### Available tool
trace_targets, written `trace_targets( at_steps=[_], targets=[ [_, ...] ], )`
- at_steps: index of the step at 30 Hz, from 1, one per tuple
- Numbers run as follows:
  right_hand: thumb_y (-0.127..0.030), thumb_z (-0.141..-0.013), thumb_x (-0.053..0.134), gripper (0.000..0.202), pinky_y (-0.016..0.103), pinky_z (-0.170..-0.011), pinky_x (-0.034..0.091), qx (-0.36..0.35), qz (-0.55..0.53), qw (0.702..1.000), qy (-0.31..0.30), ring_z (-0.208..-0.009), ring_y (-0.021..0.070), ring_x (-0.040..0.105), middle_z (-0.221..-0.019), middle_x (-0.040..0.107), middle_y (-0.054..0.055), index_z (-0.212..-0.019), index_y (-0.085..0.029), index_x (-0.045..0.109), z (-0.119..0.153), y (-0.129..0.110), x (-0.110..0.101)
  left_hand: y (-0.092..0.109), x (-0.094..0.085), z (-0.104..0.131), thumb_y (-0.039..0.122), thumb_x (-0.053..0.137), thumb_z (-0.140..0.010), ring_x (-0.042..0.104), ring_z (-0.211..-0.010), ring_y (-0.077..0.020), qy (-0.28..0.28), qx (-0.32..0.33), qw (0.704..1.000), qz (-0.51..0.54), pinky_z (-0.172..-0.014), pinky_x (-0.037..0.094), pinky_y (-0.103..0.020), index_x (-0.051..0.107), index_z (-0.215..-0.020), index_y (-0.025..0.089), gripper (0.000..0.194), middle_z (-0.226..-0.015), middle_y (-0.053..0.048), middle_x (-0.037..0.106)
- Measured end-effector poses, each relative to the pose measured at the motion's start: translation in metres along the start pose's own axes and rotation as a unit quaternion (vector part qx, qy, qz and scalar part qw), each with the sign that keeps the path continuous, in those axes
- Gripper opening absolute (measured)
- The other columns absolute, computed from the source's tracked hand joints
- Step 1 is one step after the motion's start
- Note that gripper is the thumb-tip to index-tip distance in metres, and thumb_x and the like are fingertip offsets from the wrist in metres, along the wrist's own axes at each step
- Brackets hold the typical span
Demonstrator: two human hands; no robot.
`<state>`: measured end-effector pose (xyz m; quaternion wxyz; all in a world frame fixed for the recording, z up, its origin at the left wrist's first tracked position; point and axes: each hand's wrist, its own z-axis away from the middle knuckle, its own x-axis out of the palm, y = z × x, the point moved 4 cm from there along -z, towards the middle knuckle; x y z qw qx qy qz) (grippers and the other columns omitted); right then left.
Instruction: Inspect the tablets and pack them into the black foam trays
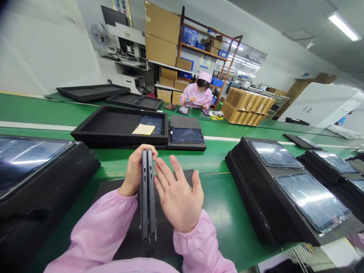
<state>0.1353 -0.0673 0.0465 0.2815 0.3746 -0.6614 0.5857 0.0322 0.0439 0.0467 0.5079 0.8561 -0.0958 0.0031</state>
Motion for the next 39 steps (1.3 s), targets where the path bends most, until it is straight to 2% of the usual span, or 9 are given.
trace_targets(
  at_steps=[4, 8, 15, 22, 28, 33, 39],
  targets=[
    [-0.067, -0.091, 0.050, 0.052, 0.047, -0.126, 0.021, -0.006, 0.036, 0.999, -0.016, -0.141, 0.0241, 0.049, -0.139, 0.065, 0.002, -0.125, -0.034, 0.070, -0.002, 0.003, -0.002, -0.001, -0.001, 0.000, 0.062, 0.044, -0.083, 0.047, -0.057, -0.0154, 0.006, -0.004, 1.000, 0.003, -0.058, 0.042, -0.031, 0.055, -0.069, 0.023, 0.043, -0.062, 0.001, 0.054],
    [-0.051, -0.087, 0.066, 0.044, 0.044, -0.123, 0.030, -0.047, 0.111, 0.992, -0.049, -0.142, 0.0254, 0.048, -0.142, 0.063, 0.001, -0.126, -0.032, 0.071, -0.002, 0.004, -0.006, 0.000, 0.000, -0.001, 0.062, 0.043, -0.083, 0.046, -0.055, -0.0153, 0.005, -0.006, 1.000, 0.004, -0.057, 0.042, -0.031, 0.056, -0.070, 0.023, 0.043, -0.062, 0.002, 0.054],
    [-0.037, -0.074, 0.086, 0.060, 0.046, -0.122, 0.032, -0.060, 0.237, 0.968, -0.053, -0.145, 0.0282, 0.043, -0.150, 0.055, 0.002, -0.131, -0.034, 0.067, 0.001, 0.006, -0.010, 0.001, 0.000, 0.000, 0.059, 0.044, -0.083, 0.046, -0.055, -0.0153, 0.006, -0.004, 1.000, -0.001, -0.057, 0.043, -0.031, 0.055, -0.070, 0.024, 0.040, -0.061, 0.002, 0.054],
    [-0.028, -0.080, 0.081, 0.049, 0.037, -0.119, 0.038, -0.068, 0.252, 0.963, -0.063, -0.142, 0.0217, 0.048, -0.148, 0.058, -0.003, -0.127, -0.037, 0.069, -0.001, 0.006, -0.012, 0.000, 0.000, -0.002, 0.061, 0.044, -0.084, 0.048, -0.058, -0.0161, 0.012, 0.004, 1.000, 0.013, -0.060, 0.044, -0.031, 0.055, -0.070, 0.023, 0.041, -0.062, 0.001, 0.055],
    [-0.024, -0.083, 0.075, 0.050, 0.039, -0.120, 0.037, -0.073, 0.255, 0.960, -0.087, -0.144, 0.0212, 0.046, -0.149, 0.055, -0.005, -0.131, -0.038, 0.066, -0.006, 0.009, -0.017, -0.002, -0.001, -0.003, 0.063, 0.044, -0.084, 0.045, -0.054, -0.0144, 0.013, -0.007, 1.000, 0.021, -0.055, 0.041, -0.030, 0.055, -0.072, 0.023, 0.044, -0.061, 0.003, 0.053],
    [-0.023, -0.082, 0.074, 0.049, 0.045, -0.120, 0.037, -0.060, 0.270, 0.959, -0.063, -0.143, 0.0236, 0.048, -0.147, 0.058, -0.001, -0.130, -0.034, 0.068, -0.008, 0.010, -0.021, 0.002, -0.002, -0.003, 0.063, 0.046, -0.085, 0.042, -0.050, -0.0125, 0.012, -0.017, 1.000, 0.023, -0.053, 0.041, -0.029, 0.055, -0.071, 0.023, 0.043, -0.059, 0.004, 0.052],
    [-0.022, -0.085, 0.069, 0.049, 0.045, -0.121, 0.036, -0.060, 0.268, 0.960, -0.058, -0.142, 0.0231, 0.048, -0.147, 0.058, -0.002, -0.131, -0.035, 0.066, -0.006, 0.009, -0.018, 0.004, 0.000, -0.003, 0.068, 0.046, -0.083, 0.047, -0.046, -0.0139, 0.008, -0.026, 0.999, 0.034, -0.045, 0.040, -0.029, 0.054, -0.072, 0.024, 0.046, -0.054, 0.004, 0.054]
  ],
)
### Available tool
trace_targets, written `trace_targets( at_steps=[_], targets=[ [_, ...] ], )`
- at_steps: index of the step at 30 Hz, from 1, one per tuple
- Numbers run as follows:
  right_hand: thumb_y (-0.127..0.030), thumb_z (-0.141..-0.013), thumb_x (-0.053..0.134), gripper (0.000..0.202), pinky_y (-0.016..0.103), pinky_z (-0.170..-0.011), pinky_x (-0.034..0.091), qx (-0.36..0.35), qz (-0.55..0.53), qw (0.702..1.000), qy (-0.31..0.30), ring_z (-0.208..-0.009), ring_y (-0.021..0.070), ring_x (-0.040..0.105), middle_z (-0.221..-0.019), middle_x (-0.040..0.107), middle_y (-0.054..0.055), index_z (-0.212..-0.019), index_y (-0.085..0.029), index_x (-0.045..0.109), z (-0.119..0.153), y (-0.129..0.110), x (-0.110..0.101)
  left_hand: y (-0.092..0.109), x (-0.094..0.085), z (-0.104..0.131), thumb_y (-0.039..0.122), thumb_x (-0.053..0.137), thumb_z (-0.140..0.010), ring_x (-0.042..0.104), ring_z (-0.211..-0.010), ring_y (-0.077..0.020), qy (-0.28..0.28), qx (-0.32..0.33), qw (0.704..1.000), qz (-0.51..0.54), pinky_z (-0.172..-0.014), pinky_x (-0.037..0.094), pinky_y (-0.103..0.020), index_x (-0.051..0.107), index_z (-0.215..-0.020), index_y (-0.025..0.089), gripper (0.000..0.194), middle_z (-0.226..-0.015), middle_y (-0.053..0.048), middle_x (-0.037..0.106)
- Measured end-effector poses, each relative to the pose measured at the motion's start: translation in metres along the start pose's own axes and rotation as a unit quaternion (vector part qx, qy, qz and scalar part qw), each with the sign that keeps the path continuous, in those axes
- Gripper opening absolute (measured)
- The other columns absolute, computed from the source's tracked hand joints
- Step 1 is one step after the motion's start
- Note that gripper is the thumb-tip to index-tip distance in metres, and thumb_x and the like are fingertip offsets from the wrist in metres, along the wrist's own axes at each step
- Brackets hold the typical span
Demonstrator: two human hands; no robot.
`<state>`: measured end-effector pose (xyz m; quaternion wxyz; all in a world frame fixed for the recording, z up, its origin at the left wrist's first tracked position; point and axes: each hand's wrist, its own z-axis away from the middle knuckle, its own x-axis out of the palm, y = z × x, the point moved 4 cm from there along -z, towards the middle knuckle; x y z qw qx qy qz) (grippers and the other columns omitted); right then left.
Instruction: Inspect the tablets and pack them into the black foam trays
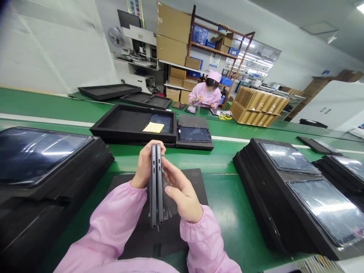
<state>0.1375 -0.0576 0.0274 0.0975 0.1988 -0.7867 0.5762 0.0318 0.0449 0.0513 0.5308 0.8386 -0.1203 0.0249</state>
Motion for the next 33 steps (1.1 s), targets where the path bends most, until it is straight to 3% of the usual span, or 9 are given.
trace_targets(
  at_steps=[7, 11, 15, 26, 33],
  targets=[
    [-0.021, -0.085, 0.070, 0.042, 0.042, -0.119, 0.040, 0.012, -0.013, 0.999, 0.051, -0.137, 0.0215, 0.054, -0.139, 0.064, -0.004, -0.124, -0.037, 0.071, -0.003, -0.004, -0.003, -0.008, -0.003, -0.002, 0.076, 0.047, -0.082, 0.056, -0.058, -0.0156, 0.035, 0.016, 0.999, -0.024, -0.060, 0.050, -0.031, 0.058, -0.075, 0.023, 0.054, -0.066, 0.001, 0.061],
    [-0.032, -0.083, 0.074, 0.031, 0.046, -0.118, 0.041, 0.029, 0.020, 0.994, 0.108, -0.129, 0.0262, 0.062, -0.127, 0.072, 0.001, -0.115, -0.032, 0.077, -0.007, -0.006, -0.009, -0.012, -0.008, -0.007, 0.078, 0.044, -0.083, 0.065, -0.074, -0.0202, 0.072, 0.039, 0.994, -0.073, -0.074, 0.054, -0.034, 0.062, -0.080, 0.022, 0.059, -0.076, -0.003, 0.069],
    [-0.035, -0.079, 0.076, 0.029, 0.048, -0.115, 0.044, 0.045, 0.055, 0.985, 0.158, -0.125, 0.0297, 0.064, -0.123, 0.075, 0.003, -0.107, -0.029, 0.080, -0.008, -0.009, -0.015, -0.011, -0.009, -0.007, 0.079, 0.043, -0.084, 0.068, -0.080, -0.0222, 0.085, 0.047, 0.991, -0.092, -0.077, 0.056, -0.035, 0.065, -0.083, 0.022, 0.061, -0.080, -0.004, 0.072],
    [-0.033, -0.077, 0.070, 0.028, 0.040, -0.102, 0.053, 0.028, 0.101, 0.976, 0.190, -0.114, 0.0291, 0.069, -0.114, 0.078, 0.003, -0.101, -0.025, 0.082, -0.011, -0.014, -0.027, -0.007, -0.006, 0.001, 0.074, 0.043, -0.086, 0.070, -0.083, -0.0228, 0.110, 0.046, 0.984, -0.135, -0.077, 0.055, -0.033, 0.066, -0.089, 0.022, 0.057, -0.086, -0.004, 0.075],
    [-0.032, -0.067, 0.064, 0.034, 0.040, -0.093, 0.054, 0.035, 0.068, 0.989, 0.123, -0.097, 0.0303, 0.073, -0.097, 0.081, 0.004, -0.092, -0.023, 0.083, -0.015, -0.022, -0.028, -0.006, -0.004, 0.005, 0.067, 0.045, -0.087, 0.070, -0.087, -0.0243, 0.111, 0.036, 0.981, -0.152, -0.081, 0.053, -0.035, 0.067, -0.092, 0.021, 0.051, -0.091, -0.006, 0.076]
  ],
)
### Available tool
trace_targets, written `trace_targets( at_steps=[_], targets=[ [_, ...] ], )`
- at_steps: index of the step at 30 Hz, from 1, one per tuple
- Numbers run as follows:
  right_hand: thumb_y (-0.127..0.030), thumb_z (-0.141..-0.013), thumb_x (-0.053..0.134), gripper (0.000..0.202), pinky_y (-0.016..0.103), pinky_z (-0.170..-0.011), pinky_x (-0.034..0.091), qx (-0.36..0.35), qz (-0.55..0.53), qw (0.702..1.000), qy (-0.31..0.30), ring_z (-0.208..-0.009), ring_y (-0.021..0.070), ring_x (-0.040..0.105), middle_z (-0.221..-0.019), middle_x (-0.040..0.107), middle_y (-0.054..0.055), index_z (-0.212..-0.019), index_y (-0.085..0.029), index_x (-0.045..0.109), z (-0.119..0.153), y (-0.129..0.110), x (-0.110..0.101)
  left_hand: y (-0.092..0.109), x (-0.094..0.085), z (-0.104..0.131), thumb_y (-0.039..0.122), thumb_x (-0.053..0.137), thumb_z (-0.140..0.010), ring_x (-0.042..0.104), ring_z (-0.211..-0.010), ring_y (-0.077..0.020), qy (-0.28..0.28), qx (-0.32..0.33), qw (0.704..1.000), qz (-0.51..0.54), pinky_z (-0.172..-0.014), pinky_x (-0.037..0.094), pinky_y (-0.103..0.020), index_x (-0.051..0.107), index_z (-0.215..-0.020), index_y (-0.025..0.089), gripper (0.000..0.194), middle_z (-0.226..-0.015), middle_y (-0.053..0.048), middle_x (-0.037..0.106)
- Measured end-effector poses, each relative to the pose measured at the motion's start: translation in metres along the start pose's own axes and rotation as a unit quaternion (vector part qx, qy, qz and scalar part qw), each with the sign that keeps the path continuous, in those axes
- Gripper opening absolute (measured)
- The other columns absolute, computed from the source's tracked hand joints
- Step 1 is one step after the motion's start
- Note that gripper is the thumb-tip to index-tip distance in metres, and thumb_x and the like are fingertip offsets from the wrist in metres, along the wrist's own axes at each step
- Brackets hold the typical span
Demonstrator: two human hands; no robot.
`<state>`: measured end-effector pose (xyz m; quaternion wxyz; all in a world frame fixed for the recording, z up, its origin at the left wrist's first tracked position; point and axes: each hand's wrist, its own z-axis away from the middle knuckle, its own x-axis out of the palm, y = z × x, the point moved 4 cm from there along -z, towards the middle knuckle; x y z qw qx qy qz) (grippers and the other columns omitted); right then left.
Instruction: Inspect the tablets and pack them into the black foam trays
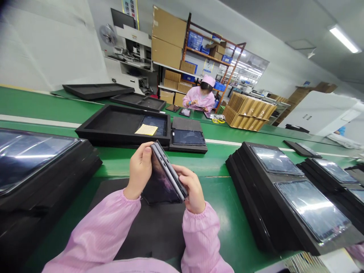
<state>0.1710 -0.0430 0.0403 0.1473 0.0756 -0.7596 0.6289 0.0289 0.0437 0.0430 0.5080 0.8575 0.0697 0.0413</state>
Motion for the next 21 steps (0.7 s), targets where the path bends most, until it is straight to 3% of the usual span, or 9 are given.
trace_targets(
  at_steps=[5, 13, 21],
  targets=[
    [-0.031, -0.062, 0.064, 0.040, 0.042, -0.093, 0.055, 0.000, -0.013, 1.000, -0.012, -0.096, 0.0313, 0.073, -0.100, 0.081, 0.005, -0.097, -0.023, 0.083, 0.000, 0.002, -0.001, 0.001, 0.000, 0.001, 0.064, 0.044, -0.089, 0.069, -0.085, -0.0238, -0.001, 0.007, 1.000, 0.000, -0.079, 0.053, -0.034, 0.066, -0.090, 0.022, 0.047, -0.089, -0.005, 0.075],
    [-0.035, -0.069, 0.074, 0.037, 0.048, -0.103, 0.052, 0.009, 0.047, 0.999, -0.023, -0.109, 0.0340, 0.072, -0.109, 0.079, 0.008, -0.104, -0.025, 0.082, 0.008, 0.003, -0.014, -0.004, 0.002, 0.006, 0.061, 0.044, -0.090, 0.068, -0.087, -0.0241, 0.006, 0.017, 1.000, -0.017, -0.082, 0.052, -0.035, 0.066, -0.090, 0.023, 0.044, -0.087, -0.004, 0.073],
    [-0.041, -0.078, 0.076, 0.046, 0.046, -0.114, 0.043, 0.014, 0.016, 0.989, -0.143, -0.127, 0.0309, 0.063, -0.130, 0.070, 0.004, -0.122, -0.030, 0.074, 0.012, 0.003, -0.013, 0.000, 0.003, 0.002, 0.067, 0.045, -0.086, 0.068, -0.078, -0.0228, -0.019, 0.016, 1.000, 0.017, -0.074, 0.054, -0.033, 0.065, -0.086, 0.022, 0.049, -0.081, -0.003, 0.072]
  ],
)
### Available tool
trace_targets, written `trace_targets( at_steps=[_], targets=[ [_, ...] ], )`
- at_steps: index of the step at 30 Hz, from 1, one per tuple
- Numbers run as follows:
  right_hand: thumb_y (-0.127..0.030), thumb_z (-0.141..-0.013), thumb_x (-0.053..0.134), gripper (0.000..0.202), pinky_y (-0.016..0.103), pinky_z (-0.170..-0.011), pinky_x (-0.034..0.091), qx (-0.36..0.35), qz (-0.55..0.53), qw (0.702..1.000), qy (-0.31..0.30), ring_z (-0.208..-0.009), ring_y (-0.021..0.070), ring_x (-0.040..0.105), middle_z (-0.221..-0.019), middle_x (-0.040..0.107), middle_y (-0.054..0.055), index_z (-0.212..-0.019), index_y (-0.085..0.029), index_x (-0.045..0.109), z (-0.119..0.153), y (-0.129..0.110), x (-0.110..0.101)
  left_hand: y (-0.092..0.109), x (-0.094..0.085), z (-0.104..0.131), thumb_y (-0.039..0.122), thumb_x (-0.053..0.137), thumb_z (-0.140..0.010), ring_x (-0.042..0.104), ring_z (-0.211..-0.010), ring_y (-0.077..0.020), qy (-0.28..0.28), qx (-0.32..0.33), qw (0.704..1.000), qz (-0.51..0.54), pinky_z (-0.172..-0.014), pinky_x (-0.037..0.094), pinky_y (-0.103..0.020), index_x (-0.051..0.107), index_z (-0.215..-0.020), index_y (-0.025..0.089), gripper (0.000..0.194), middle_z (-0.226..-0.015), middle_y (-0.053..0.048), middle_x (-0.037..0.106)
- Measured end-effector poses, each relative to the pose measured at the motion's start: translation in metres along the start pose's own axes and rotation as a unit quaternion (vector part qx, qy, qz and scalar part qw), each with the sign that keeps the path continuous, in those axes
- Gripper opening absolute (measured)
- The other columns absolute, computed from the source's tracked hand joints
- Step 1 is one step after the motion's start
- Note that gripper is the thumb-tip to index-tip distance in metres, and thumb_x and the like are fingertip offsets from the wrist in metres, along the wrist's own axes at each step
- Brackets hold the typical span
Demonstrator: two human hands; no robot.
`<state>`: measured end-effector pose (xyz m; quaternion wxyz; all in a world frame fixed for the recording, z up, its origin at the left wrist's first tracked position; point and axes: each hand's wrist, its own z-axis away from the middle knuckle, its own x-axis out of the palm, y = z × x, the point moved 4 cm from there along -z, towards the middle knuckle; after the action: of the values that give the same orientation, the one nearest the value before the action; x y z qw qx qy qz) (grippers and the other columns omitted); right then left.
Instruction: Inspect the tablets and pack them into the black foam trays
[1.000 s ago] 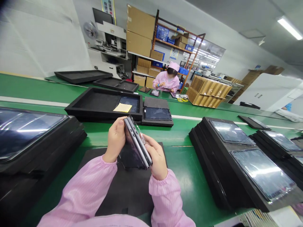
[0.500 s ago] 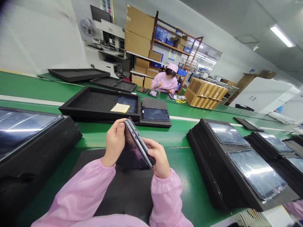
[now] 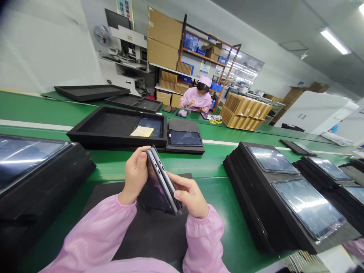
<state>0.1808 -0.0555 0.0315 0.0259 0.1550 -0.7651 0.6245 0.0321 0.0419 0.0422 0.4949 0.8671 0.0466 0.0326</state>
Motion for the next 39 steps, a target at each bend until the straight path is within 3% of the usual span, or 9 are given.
trace_targets(
  at_steps=[3, 6, 14, 21, 25, 28, 32, 35, 39],
  targets=[
    [-0.041, -0.085, 0.072, 0.048, 0.044, -0.120, 0.035, -0.012, -0.012, 0.998, -0.056, -0.139, 0.0281, 0.051, -0.144, 0.060, 0.001, -0.132, -0.033, 0.067, 0.002, -0.005, 0.009, 0.001, -0.001, -0.003, 0.070, 0.046, -0.085, 0.066, -0.071, -0.0215, -0.008, -0.006, 1.000, 0.023, -0.067, 0.054, -0.032, 0.065, -0.083, 0.022, 0.052, -0.074, -0.002, 0.070],
    [-0.038, -0.091, 0.069, 0.046, 0.044, -0.122, 0.031, -0.027, 0.005, 0.997, -0.074, -0.145, 0.0265, 0.043, -0.152, 0.052, 0.001, -0.137, -0.034, 0.063, 0.005, -0.011, 0.016, 0.001, -0.001, -0.004, 0.071, 0.045, -0.085, 0.065, -0.069, -0.0205, -0.016, -0.011, 0.999, 0.034, -0.065, 0.053, -0.031, 0.065, -0.082, 0.022, 0.053, -0.072, -0.002, 0.069],
    [-0.039, -0.094, 0.068, 0.047, 0.044, -0.122, 0.033, -0.035, 0.034, 0.996, -0.079, -0.143, 0.0269, 0.046, -0.155, 0.049, 0.004, -0.141, -0.033, 0.059, 0.013, -0.015, 0.016, 0.001, 0.001, -0.001, 0.072, 0.045, -0.084, 0.064, -0.067, -0.0194, -0.030, -0.017, 0.999, 0.031, -0.065, 0.053, -0.030, 0.065, -0.083, 0.021, 0.055, -0.072, -0.001, 0.069],
    [-0.043, -0.094, 0.066, 0.051, 0.045, -0.122, 0.033, -0.030, 0.059, 0.996, -0.058, -0.143, 0.0279, 0.046, -0.154, 0.050, 0.004, -0.143, -0.031, 0.057, 0.014, -0.015, 0.019, 0.000, 0.001, -0.003, 0.073, 0.046, -0.083, 0.064, -0.066, -0.0193, -0.022, -0.021, 0.999, 0.037, -0.063, 0.053, -0.030, 0.065, -0.081, 0.021, 0.055, -0.070, -0.001, 0.069],
    [-0.037, -0.094, 0.066, 0.045, 0.043, -0.120, 0.036, -0.036, 0.040, 0.997, -0.054, -0.140, 0.0260, 0.050, -0.151, 0.054, 0.002, -0.139, -0.034, 0.061, 0.012, -0.016, 0.021, 0.000, 0.000, -0.005, 0.074, 0.047, -0.082, 0.064, -0.066, -0.0194, -0.026, -0.021, 0.999, 0.040, -0.063, 0.053, -0.030, 0.065, -0.081, 0.021, 0.056, -0.070, -0.001, 0.069],
    [-0.031, -0.092, 0.068, 0.045, 0.040, -0.118, 0.040, -0.031, 0.031, 0.998, -0.048, -0.137, 0.0242, 0.054, -0.147, 0.059, 0.001, -0.136, -0.036, 0.063, 0.013, -0.015, 0.021, 0.000, 0.001, -0.005, 0.077, 0.046, -0.082, 0.064, -0.066, -0.0191, -0.036, -0.017, 0.998, 0.050, -0.063, 0.053, -0.030, 0.065, -0.082, 0.021, 0.060, -0.070, -0.001, 0.069],
    [-0.036, -0.089, 0.072, 0.045, 0.039, -0.108, 0.049, -0.039, 0.049, 0.998, -0.019, -0.127, 0.0248, 0.062, -0.139, 0.064, 0.005, -0.134, -0.035, 0.065, 0.016, -0.010, 0.020, -0.003, 0.003, -0.002, 0.083, 0.046, -0.079, 0.062, -0.065, -0.0185, -0.052, -0.020, 0.995, 0.080, -0.064, 0.051, -0.031, 0.065, -0.082, 0.021, 0.066, -0.070, -0.001, 0.068],
    [-0.039, -0.089, 0.073, 0.047, 0.038, -0.099, 0.054, -0.069, 0.091, 0.993, 0.025, -0.118, 0.0252, 0.065, -0.131, 0.066, 0.009, -0.134, -0.031, 0.065, 0.017, -0.008, 0.020, 0.000, 0.004, 0.002, 0.083, 0.046, -0.080, 0.061, -0.063, -0.0179, -0.082, -0.008, 0.991, 0.105, -0.063, 0.050, -0.030, 0.064, -0.079, 0.021, 0.064, -0.069, -0.001, 0.066],
    [-0.042, -0.091, 0.071, 0.043, 0.030, -0.088, 0.056, -0.126, 0.134, 0.980, 0.081, -0.094, 0.0177, 0.065, -0.111, 0.063, 0.005, -0.132, -0.033, 0.065, 0.017, -0.008, 0.021, 0.012, 0.011, 0.010, 0.078, 0.046, -0.085, 0.061, -0.062, -0.0177, -0.155, 0.049, 0.979, 0.123, -0.062, 0.049, -0.030, 0.064, -0.076, 0.020, 0.061, -0.070, -0.003, 0.068]
  ],
)
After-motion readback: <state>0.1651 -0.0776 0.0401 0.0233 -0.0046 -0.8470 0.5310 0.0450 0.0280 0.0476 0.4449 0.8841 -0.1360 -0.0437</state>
